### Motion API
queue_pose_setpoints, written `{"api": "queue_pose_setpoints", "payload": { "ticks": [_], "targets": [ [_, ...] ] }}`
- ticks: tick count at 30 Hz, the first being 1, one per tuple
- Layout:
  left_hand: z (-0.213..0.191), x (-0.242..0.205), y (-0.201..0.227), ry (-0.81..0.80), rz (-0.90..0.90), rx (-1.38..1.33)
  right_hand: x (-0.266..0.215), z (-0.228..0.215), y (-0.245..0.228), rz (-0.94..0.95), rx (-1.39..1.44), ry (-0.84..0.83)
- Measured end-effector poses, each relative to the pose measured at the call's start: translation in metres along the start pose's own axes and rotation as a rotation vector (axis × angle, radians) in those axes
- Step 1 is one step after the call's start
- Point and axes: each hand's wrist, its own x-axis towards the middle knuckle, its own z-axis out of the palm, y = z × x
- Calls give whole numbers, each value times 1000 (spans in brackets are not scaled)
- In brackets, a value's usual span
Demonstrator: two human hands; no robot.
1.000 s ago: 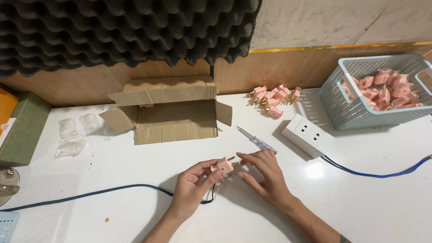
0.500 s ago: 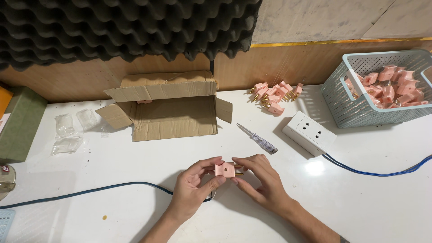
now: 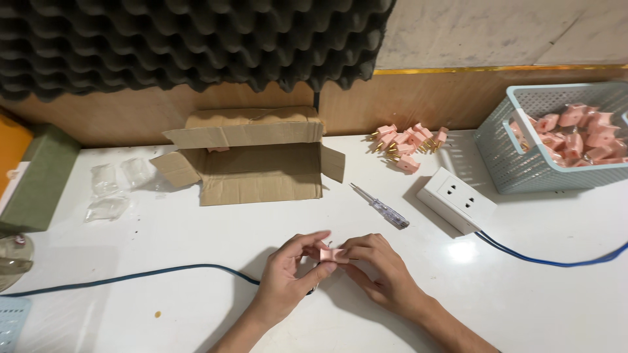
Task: The person assembles a pink electrical plug by using a screwdriver to tighten screws on the plug's terminals. They handle the plug and wires, placing the assembled plug into a cardboard box and picking up another one to continue the process.
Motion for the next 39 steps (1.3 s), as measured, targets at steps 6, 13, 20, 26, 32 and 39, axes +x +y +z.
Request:
{"api": "queue_pose_setpoints", "payload": {
  "ticks": [6,13,20,26,32,39],
  "targets": [
    [-2,2,3,-13,45,-73,-10,3,9,196,119,36],
    [10,-4,1,55,-55,-160,-6,2,7,172,73,80],
    [16,12,25,74,43,268,-12,-5,19,179,55,121],
    [1,49,33,280,35,85,-7,-7,22,246,-1,179],
    [-28,112,19,427,119,275,-4,-6,26,266,4,198],
    [-56,184,-14,522,-72,413,-1,-5,21,293,31,204]
  ]
}}
